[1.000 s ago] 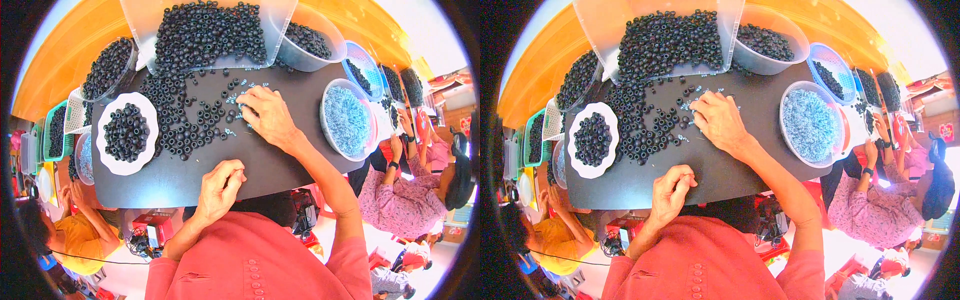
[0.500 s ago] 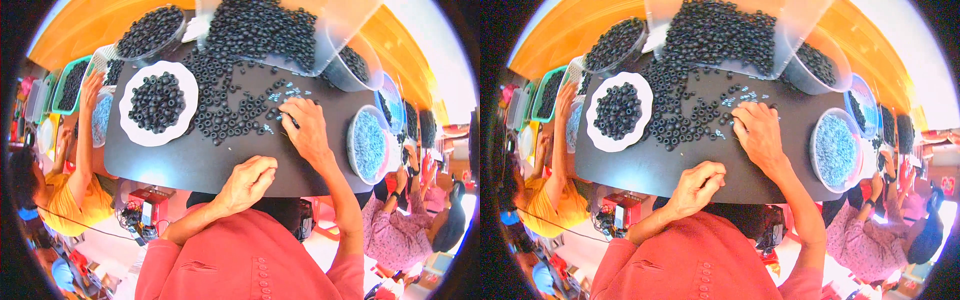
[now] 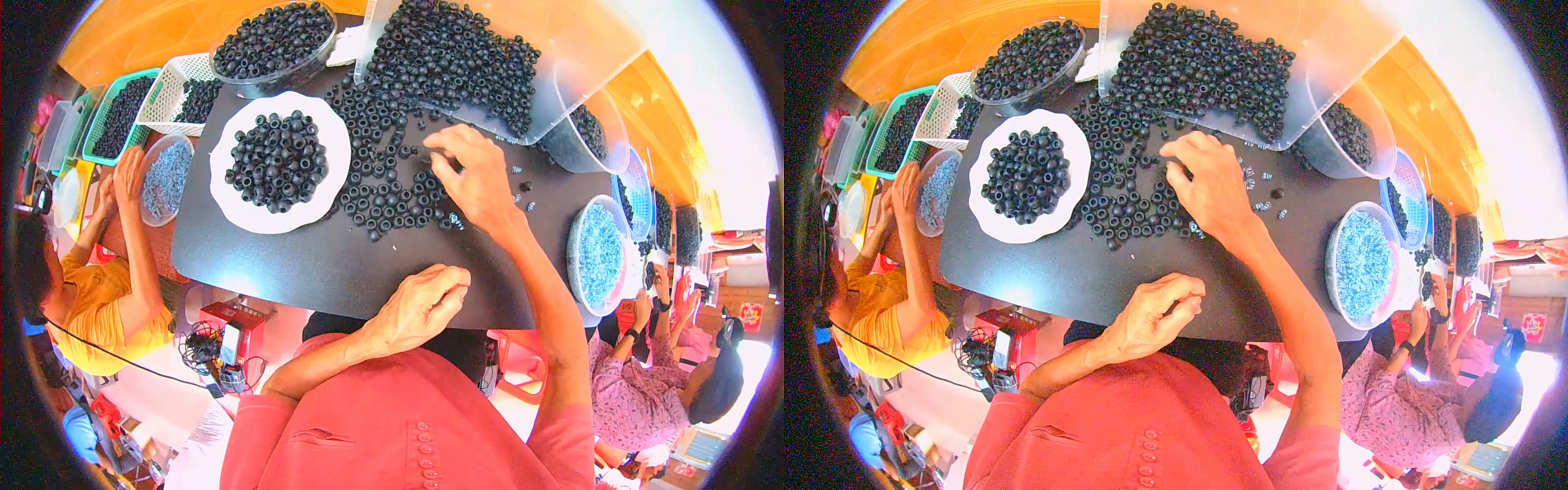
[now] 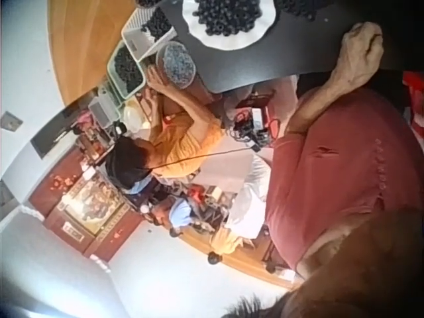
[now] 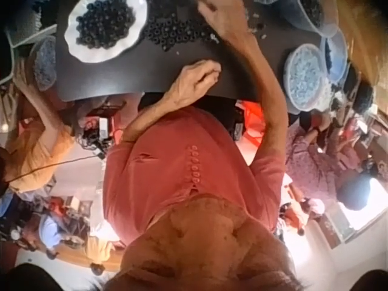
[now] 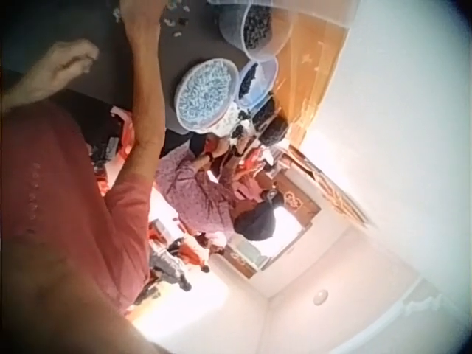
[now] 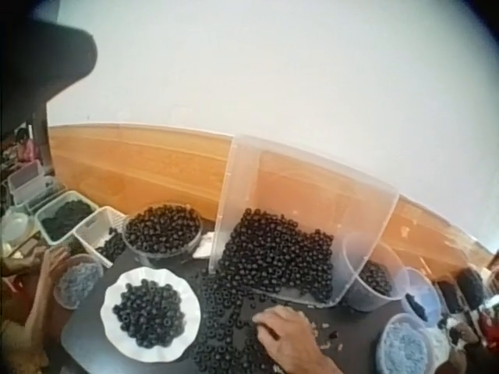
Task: The person assembles small plastic and rubber components by hand, inserting blue plastic beads into black rubber rings at a workbench.
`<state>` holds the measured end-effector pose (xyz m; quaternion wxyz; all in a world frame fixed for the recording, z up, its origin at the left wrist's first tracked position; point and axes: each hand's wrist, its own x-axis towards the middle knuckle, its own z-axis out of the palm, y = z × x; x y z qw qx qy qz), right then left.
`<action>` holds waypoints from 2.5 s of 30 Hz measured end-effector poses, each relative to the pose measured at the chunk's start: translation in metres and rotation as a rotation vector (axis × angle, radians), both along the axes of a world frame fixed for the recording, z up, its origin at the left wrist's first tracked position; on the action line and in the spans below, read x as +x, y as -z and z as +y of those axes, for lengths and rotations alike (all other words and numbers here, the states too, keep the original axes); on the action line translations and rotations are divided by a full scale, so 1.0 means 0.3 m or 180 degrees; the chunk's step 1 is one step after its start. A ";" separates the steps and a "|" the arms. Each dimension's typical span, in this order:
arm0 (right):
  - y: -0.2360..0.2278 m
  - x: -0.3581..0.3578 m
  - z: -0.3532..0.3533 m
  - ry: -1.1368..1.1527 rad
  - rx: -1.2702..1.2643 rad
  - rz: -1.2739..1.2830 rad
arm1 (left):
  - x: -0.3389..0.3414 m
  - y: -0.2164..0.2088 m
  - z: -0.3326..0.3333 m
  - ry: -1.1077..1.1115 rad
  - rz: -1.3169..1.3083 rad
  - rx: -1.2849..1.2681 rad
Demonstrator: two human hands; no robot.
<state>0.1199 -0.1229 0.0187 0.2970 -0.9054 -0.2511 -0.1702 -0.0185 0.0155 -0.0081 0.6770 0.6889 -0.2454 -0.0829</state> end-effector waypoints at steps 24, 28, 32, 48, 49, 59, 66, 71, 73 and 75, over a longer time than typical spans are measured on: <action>-0.026 -0.143 0.027 -0.0185 0.1817 0.1553 | 0.020 0.000 0.027 -0.0262 0.1243 -0.1270; 0.008 -0.258 -0.002 -0.0589 0.2023 0.1044 | 0.096 -0.017 0.028 -0.0301 0.1838 -0.2246; 0.003 -0.330 -0.025 -0.0375 0.1527 0.0419 | 0.102 -0.018 0.013 -0.0087 0.1916 -0.2268; 0.062 -0.379 -0.038 0.0011 0.1700 0.0085 | 0.097 0.004 -0.011 0.0001 0.2031 -0.2305; 0.060 -0.382 -0.039 0.0015 0.1698 0.0073 | 0.096 0.017 -0.011 -0.0035 0.1853 -0.2167; 0.073 -0.388 -0.046 0.0030 0.1699 0.0126 | 0.088 0.008 0.004 0.0088 0.2024 -0.2109; 0.062 -0.389 -0.044 -0.0076 0.1816 0.0254 | 0.097 0.009 0.018 0.0350 0.2091 -0.2000; 0.038 -0.389 -0.047 -0.0019 0.1786 0.0109 | 0.095 -0.018 0.011 0.0116 0.2110 -0.2039; 0.042 -0.383 -0.051 -0.0139 0.1737 -0.0120 | 0.090 0.001 0.025 0.0110 0.2153 -0.2044; 0.062 -0.390 -0.053 -0.0151 0.1946 0.0047 | 0.086 0.019 0.027 0.0183 0.2158 -0.2017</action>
